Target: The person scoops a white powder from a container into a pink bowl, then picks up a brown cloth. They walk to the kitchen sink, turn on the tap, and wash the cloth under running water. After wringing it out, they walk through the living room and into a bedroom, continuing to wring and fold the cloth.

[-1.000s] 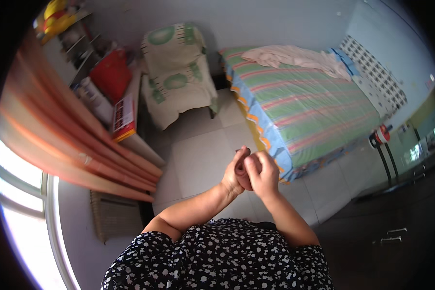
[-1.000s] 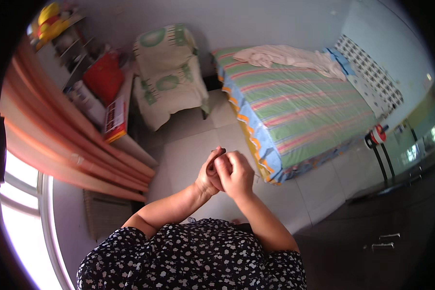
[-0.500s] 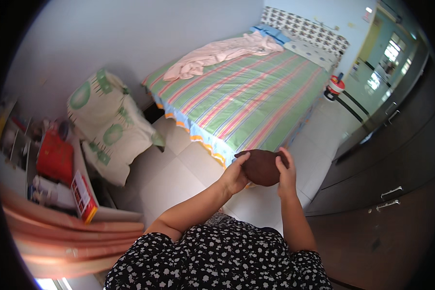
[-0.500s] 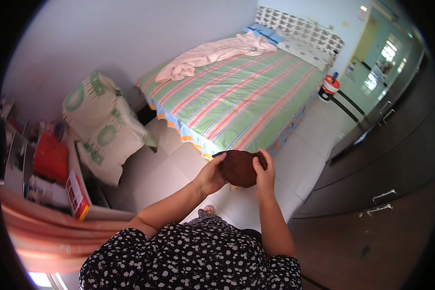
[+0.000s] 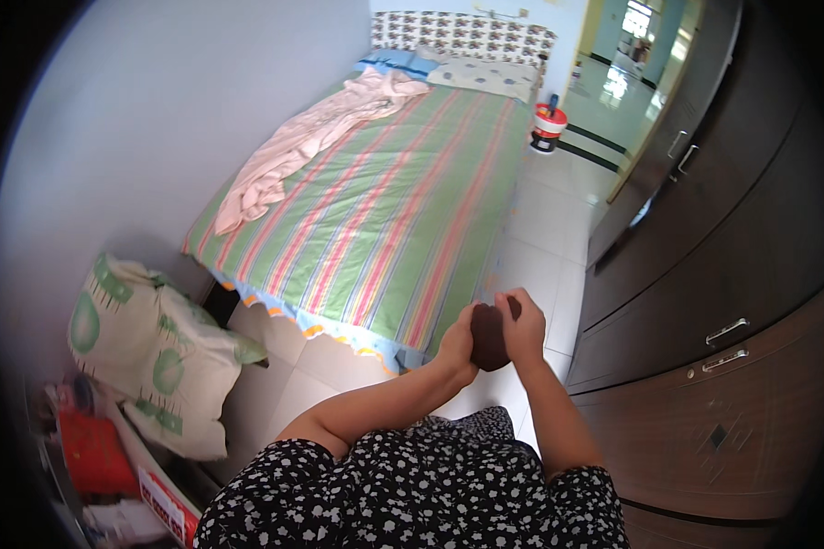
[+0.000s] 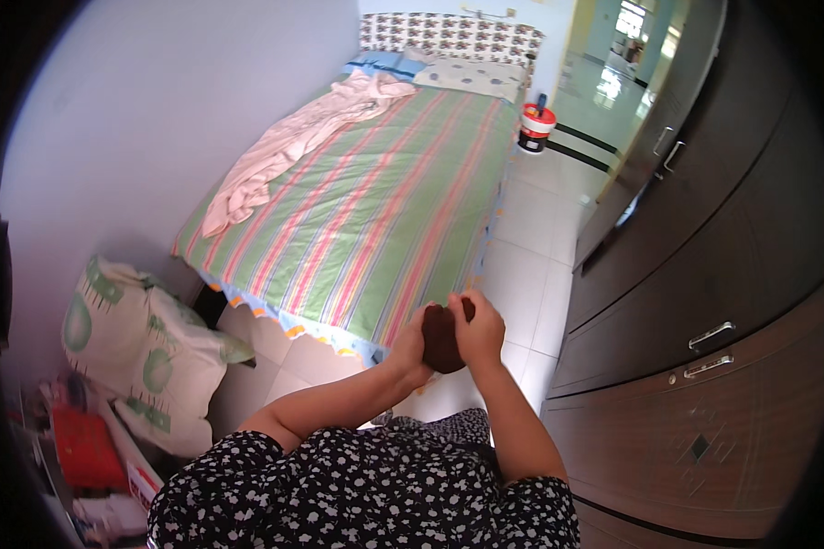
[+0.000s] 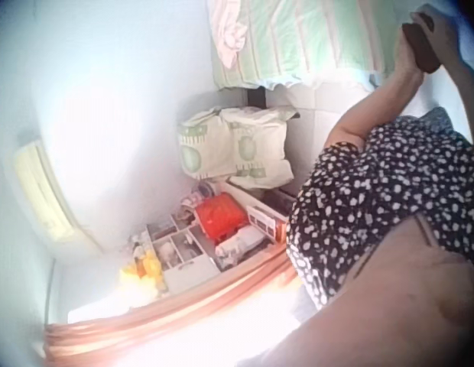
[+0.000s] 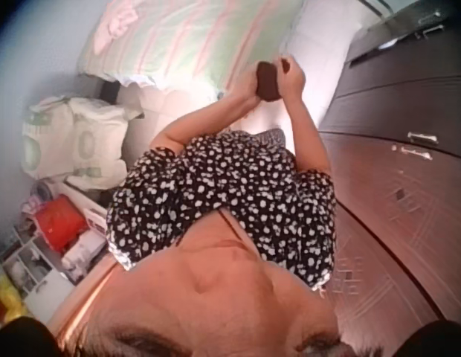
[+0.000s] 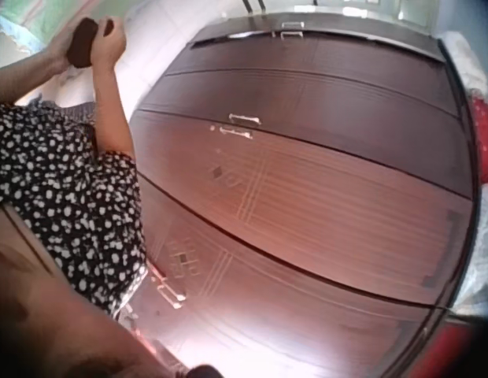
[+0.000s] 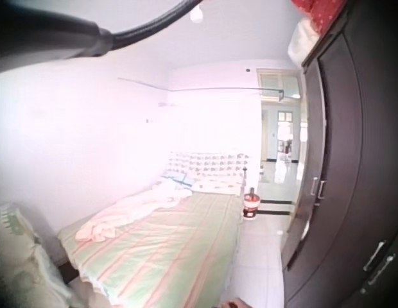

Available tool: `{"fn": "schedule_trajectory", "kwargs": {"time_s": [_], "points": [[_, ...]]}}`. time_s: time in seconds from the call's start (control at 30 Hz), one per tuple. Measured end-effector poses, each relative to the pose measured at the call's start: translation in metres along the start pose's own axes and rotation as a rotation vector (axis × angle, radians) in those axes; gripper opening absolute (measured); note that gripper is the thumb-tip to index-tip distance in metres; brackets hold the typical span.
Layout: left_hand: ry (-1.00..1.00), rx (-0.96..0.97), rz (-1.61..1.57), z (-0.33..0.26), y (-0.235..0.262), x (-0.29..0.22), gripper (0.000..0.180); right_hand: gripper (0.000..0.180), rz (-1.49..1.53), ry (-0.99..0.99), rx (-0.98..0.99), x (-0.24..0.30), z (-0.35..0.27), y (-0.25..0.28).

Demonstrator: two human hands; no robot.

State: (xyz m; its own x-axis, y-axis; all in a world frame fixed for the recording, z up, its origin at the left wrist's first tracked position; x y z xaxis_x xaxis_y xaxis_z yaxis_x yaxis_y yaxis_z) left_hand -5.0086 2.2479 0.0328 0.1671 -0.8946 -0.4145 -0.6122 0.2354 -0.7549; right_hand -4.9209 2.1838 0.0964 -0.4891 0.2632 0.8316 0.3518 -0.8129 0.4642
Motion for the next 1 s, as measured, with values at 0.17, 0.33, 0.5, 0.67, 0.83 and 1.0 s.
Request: {"fn": "schedule_trajectory", "kwargs": {"time_s": [0.17,0.33,0.5,0.67,0.83,1.0], "points": [[0.187,0.913,-0.318,0.136,-0.013,0.027,0.031,0.02,0.012,0.579,0.163,0.051,0.006,0.021],[0.063,0.424,0.115,0.181,-0.126,0.053,0.029,0.02,-0.009,0.078,-0.055,-0.092,0.14,0.076],[0.139,0.152,0.18,0.224,-0.239,0.061,0.034,0.026,1.033,-0.514,0.05,-0.244,0.231,0.131],[0.004,0.199,0.176,0.325,-0.249,0.041,0.04,0.025,1.189,-0.597,0.054,-0.245,0.29,0.155],[0.18,0.0,0.063,0.428,-0.247,0.032,0.037,0.008,0.604,-0.103,0.232,-0.197,0.351,0.126],[0.211,0.414,0.002,0.528,-0.285,0.017,0.034,0.013,-0.051,0.394,0.113,-0.19,0.435,0.093]]}}
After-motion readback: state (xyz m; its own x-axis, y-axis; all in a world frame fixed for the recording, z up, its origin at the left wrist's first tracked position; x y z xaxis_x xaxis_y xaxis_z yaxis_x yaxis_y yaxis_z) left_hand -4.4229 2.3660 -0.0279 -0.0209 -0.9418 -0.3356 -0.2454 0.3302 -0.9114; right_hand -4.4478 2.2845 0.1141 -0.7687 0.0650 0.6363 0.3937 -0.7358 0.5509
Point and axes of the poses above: each hand's wrist, its own z-axis towards the middle knuckle, its own y-axis out of the back of the hand, x = y × z, the point moved 5 cm from there along z, towards the middle knuckle
